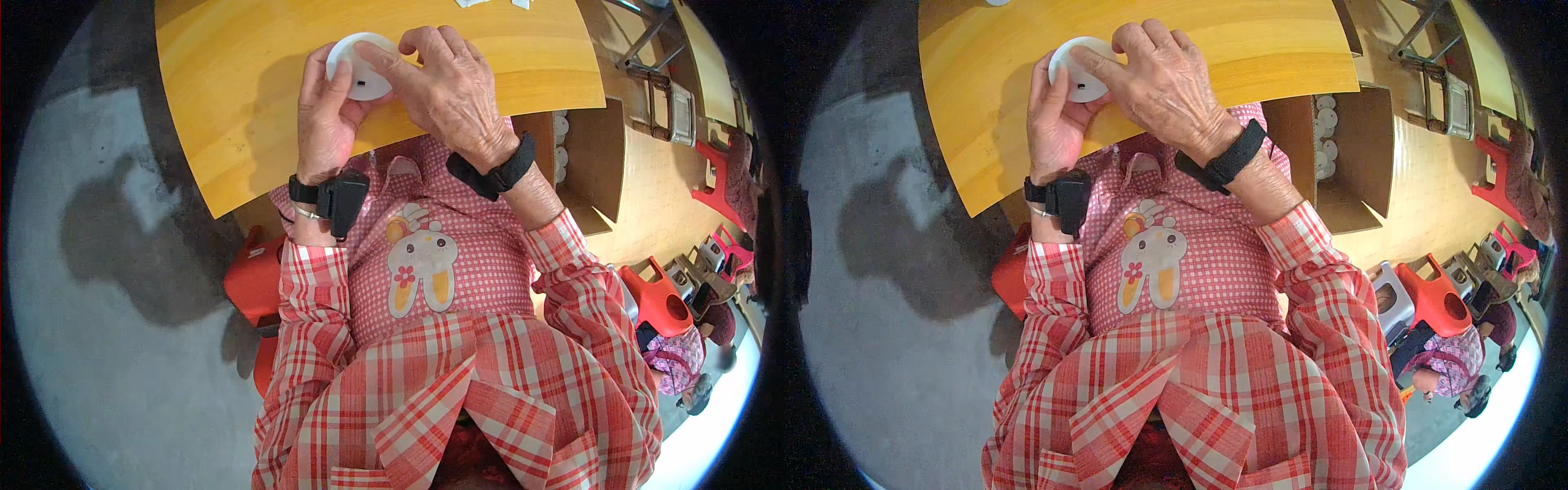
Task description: Assembling small white plastic components by hand at a workbench and placing them into a box.
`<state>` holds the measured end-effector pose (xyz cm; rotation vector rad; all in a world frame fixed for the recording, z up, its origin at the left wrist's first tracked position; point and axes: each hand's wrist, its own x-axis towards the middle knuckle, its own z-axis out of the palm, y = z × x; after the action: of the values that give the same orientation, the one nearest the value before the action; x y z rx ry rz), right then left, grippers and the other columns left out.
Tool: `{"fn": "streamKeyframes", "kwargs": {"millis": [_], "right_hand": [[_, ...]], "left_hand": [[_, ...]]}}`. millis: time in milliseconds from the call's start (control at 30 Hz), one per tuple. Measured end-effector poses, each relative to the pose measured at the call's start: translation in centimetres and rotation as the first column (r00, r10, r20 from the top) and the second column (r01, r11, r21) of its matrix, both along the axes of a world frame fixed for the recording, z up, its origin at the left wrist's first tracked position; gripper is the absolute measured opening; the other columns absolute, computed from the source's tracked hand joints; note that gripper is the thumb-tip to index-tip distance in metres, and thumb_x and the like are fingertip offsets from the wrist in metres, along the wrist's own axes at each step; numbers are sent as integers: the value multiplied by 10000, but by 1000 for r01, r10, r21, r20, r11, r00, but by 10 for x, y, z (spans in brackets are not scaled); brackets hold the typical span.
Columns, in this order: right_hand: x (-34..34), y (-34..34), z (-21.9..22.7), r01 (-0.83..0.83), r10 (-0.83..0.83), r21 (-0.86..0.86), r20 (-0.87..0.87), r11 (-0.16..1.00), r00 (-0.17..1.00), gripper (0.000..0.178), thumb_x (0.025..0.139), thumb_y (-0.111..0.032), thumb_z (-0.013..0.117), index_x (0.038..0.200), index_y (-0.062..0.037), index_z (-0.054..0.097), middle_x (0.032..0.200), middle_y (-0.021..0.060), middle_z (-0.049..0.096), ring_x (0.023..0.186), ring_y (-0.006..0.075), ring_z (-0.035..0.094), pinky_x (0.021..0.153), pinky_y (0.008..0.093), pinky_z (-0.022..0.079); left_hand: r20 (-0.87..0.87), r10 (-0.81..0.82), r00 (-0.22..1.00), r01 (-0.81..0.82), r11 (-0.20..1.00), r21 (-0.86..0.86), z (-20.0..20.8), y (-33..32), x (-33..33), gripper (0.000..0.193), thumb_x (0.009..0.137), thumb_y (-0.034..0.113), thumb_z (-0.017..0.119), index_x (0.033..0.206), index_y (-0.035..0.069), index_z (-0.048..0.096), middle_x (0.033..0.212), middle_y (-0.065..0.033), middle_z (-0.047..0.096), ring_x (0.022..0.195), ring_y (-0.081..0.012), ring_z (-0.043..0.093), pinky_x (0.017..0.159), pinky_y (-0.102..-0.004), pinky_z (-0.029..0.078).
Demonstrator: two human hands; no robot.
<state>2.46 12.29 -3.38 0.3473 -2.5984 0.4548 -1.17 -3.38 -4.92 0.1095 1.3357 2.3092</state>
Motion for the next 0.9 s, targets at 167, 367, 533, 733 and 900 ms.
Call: {"fn": "streamKeyframes", "kwargs": {"millis": [167,367,533,733,900], "right_hand": [[-2,-6,-3,41,21,-484,122,874,992,340,787,-198,647,1098,-78,577,814,95,572,748,276,580,657,382,485],[-4,-10,-3,37,80,-547,189,836,979,272,839,-240,624,992,-21,570,715,170,598,658,331,604,579,399,483],[-2,-11,-2,122,57,-623,258,773,964,223,832,-239,626,890,-36,556,626,167,581,577,340,590,524,394,471],[-1,-18,-2,157,28,-586,294,795,956,223,835,-243,617,909,-36,577,613,155,581,559,325,594,503,372,472],[-3,-5,-12,107,85,-652,256,751,963,221,846,-258,605,912,-48,583,602,148,578,564,323,600,507,375,473]], "left_hand": [[-54,49,997,-48,999,9,-1,2,1,309,951,217,475,1211,60,414,1149,-103,537,1040,-220,561,825,-386,530],[-142,83,986,-89,995,-38,-5,6,5,296,942,185,503,1200,61,425,1101,-76,546,970,-166,571,792,-327,534],[-246,90,965,-135,975,-175,-3,10,9,259,941,144,508,1174,49,447,1044,-51,568,901,-114,572,752,-289,532],[-383,180,906,-287,927,-243,-14,10,9,233,941,138,494,1135,15,451,963,-75,584,846,-137,611,607,-248,571],[-411,125,903,-272,907,-322,-3,18,11,256,949,168,477,1147,6,452,951,-98,571,767,-172,630,517,-259,575]]}}
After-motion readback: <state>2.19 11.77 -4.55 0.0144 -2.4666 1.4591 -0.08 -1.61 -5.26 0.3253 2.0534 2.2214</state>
